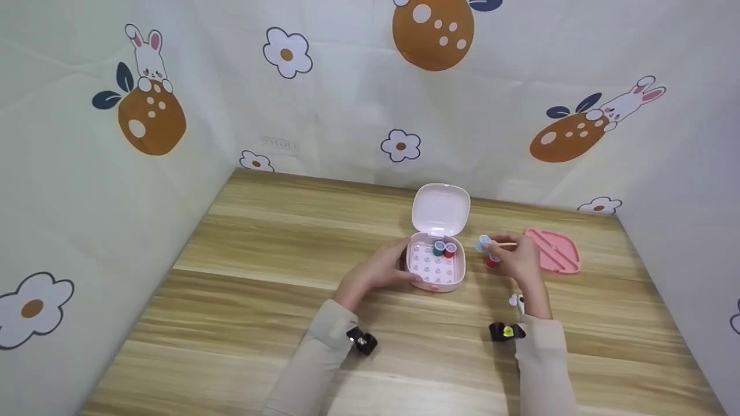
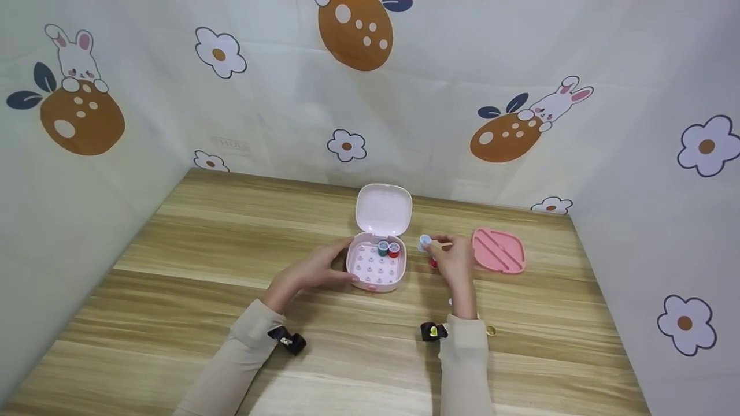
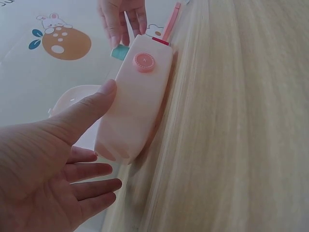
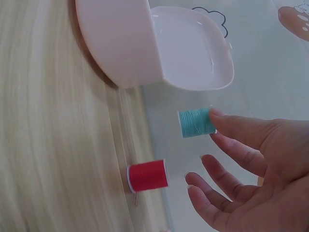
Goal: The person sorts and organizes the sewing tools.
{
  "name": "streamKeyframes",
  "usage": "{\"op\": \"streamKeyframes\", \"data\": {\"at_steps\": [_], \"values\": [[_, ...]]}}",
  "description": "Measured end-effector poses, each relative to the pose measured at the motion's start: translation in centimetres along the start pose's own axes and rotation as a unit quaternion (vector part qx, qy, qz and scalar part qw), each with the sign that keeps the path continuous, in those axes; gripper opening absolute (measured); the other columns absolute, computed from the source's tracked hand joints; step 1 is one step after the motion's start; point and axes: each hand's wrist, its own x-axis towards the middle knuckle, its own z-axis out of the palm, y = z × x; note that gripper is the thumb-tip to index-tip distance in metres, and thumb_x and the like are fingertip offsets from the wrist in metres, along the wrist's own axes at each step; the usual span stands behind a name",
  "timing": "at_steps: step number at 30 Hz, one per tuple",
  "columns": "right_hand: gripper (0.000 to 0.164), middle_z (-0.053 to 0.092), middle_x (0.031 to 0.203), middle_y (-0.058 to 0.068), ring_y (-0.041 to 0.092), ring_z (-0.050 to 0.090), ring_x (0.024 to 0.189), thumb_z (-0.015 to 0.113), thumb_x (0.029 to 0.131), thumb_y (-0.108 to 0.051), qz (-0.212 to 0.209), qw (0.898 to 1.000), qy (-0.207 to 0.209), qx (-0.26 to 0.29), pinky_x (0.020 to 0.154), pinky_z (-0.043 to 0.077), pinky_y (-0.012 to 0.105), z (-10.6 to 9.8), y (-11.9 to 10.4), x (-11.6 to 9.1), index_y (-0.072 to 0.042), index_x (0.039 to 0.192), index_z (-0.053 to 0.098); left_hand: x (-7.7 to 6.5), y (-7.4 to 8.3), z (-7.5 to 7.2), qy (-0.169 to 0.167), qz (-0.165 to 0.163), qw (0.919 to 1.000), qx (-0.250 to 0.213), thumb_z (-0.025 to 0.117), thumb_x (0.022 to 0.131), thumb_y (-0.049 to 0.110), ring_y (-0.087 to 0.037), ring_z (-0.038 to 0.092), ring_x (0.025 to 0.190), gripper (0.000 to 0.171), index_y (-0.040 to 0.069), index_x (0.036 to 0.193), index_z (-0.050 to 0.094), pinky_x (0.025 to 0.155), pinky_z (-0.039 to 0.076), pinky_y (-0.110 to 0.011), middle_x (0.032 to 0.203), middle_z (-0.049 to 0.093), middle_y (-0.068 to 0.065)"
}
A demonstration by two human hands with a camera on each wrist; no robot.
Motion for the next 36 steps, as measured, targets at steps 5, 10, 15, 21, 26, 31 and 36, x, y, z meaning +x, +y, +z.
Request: {"op": "streamKeyframes", "data": {"at_steps": [5,10,15,21,26,31,36], "values": [[0.036,0.072,0.113,0.034,0.003,0.068,0.076,0.078,0.093,-0.007,-0.007,1.000,-0.002,0.020,0.064,0.064,0.023,0.7,-0.4,0.1,0.017,0.118,0.070,0.1,-0.1,0.0,0.002,0.003,1.0000,0.004,0.085,0.089,0.026,-0.034,0.050,0.145,0.088,0.003,0.161,0.039,0.125,0.037,-0.045,0.155,0.054,-0.019],[0.037,0.073,0.110,0.033,0.010,0.071,0.076,0.080,0.092,-0.009,-0.008,1.000,-0.004,0.030,0.060,0.063,0.025,1.4,-0.8,0.1,0.016,0.117,0.071,0.2,0.0,0.0,-0.002,-0.007,0.9999,0.007,0.085,0.090,0.024,-0.035,0.051,0.145,0.087,0.002,0.160,0.040,0.125,0.038,-0.044,0.154,0.055,-0.020],[0.039,0.071,0.113,0.030,0.009,0.065,0.070,0.078,0.094,-0.011,0.003,0.999,-0.014,0.030,0.055,0.057,0.020,1.9,-1.0,0.2,0.015,0.121,0.070,0.1,0.1,0.0,-0.002,-0.013,0.9998,0.013,0.085,0.090,0.026,-0.034,0.051,0.145,0.086,0.003,0.160,0.041,0.125,0.038,-0.044,0.154,0.056,-0.018],[0.038,0.070,0.100,0.016,0.004,0.056,0.060,0.077,0.093,-0.010,0.005,0.999,-0.021,0.037,0.049,0.045,0.015,2.3,-1.2,0.2,0.015,0.120,0.069,0.1,0.1,0.0,-0.003,-0.012,0.9999,0.008,0.085,0.090,0.026,-0.034,0.049,0.146,0.088,0.004,0.161,0.039,0.126,0.037,-0.044,0.156,0.054,-0.018],[0.035,0.071,0.093,0.011,0.002,0.057,0.068,0.079,0.092,-0.011,-0.006,1.000,-0.009,0.011,0.056,0.048,0.014,2.8,-1.6,0.2,0.013,0.116,0.072,0.2,0.1,0.0,-0.003,-0.010,0.9999,0.006,0.085,0.090,0.025,-0.034,0.048,0.147,0.088,0.002,0.161,0.038,0.126,0.036,-0.044,0.158,0.052,-0.019],[0.029,0.072,0.090,0.013,0.006,0.059,0.075,0.079,0.091,-0.008,-0.029,1.000,-0.004,0.006,0.064,0.049,0.013,3.4,-2.0,0.2,0.012,0.112,0.075,0.1,0.0,-0.1,0.000,0.002,0.9999,0.010,0.085,0.089,0.026,-0.036,0.050,0.144,0.088,0.001,0.160,0.040,0.125,0.038,-0.046,0.154,0.055,-0.020],[0.027,0.072,0.090,0.013,0.006,0.059,0.076,0.078,0.091,-0.006,-0.035,0.999,-0.007,0.007,0.067,0.049,0.013,4.0,-2.2,0.2,0.011,0.112,0.075,0.2,0.0,0.0,-0.002,0.001,0.9999,0.016,0.085,0.090,0.025,-0.037,0.049,0.145,0.088,0.000,0.161,0.039,0.126,0.037,-0.047,0.155,0.054,-0.022]]}}
